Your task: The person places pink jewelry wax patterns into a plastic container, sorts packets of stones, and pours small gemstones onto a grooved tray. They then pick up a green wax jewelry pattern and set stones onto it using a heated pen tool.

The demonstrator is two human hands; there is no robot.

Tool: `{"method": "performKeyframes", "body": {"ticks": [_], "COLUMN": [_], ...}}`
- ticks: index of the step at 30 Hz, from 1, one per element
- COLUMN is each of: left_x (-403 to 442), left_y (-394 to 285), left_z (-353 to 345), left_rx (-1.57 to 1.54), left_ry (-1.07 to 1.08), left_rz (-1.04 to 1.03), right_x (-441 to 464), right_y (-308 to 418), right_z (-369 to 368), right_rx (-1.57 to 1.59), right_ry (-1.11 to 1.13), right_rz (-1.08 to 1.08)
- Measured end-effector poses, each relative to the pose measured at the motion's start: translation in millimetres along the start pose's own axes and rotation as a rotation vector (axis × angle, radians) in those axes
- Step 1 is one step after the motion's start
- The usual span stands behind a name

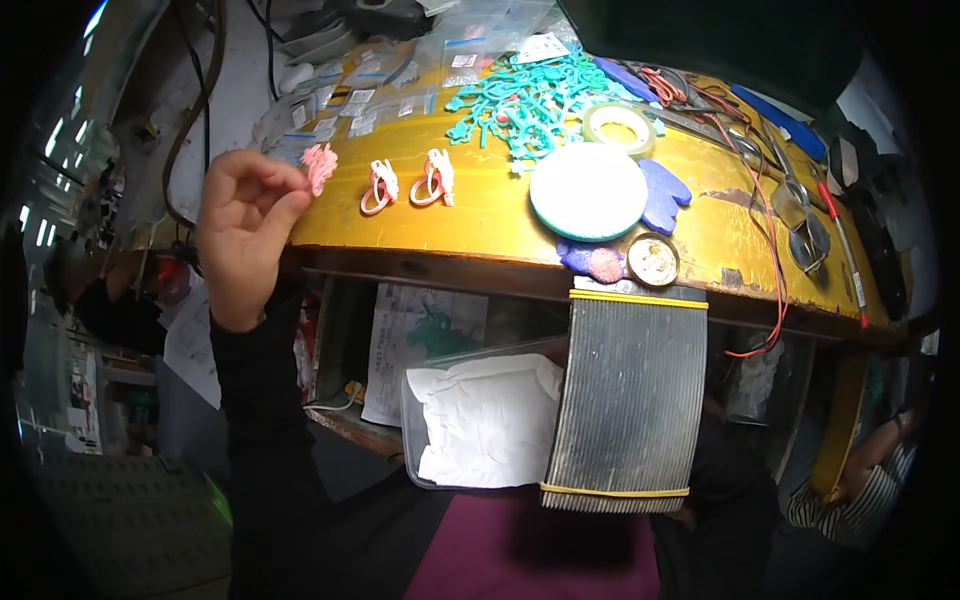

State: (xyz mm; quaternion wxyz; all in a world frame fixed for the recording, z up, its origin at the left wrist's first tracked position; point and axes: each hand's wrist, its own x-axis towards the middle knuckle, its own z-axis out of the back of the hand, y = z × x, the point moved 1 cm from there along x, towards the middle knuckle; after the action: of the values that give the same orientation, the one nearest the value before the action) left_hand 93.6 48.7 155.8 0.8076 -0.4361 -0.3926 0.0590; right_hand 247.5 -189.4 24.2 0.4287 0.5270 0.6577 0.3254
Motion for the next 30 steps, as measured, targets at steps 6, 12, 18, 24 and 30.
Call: {"method": "performKeyframes", "body": {"ticks": [6, 12, 18, 24, 30], "left_x": [-43.9, -71.9, -81.1, -87.8, -91.6], "left_y": [-29.5, -41.3, -41.4, -31.8, -26.4], "left_z": [6.7, -12.8, -45.3, -63.7, -72.0], "left_rx": [-0.535, -0.753, -0.477, -0.378, -0.275], "left_ry": [0.214, 0.463, 0.625, 0.721, 0.754], "left_rz": [0.155, 0.448, 0.726, 0.648, 0.594], "right_x": [0.3, 1.4, -8.7, -7.1, -14.4], "right_y": [1.4, -3.5, 4.2, -1.6, 3.3], "right_z": [-16.9, -48.4, -64.2, -66.9, -67.6], "right_rx": [0.006, 0.049, -0.013, 0.108, -0.002], "right_ry": [-0.107, -0.299, -0.282, -0.256, -0.237], "right_rz": [0.064, 0.178, 0.170, 0.282, 0.237]}}
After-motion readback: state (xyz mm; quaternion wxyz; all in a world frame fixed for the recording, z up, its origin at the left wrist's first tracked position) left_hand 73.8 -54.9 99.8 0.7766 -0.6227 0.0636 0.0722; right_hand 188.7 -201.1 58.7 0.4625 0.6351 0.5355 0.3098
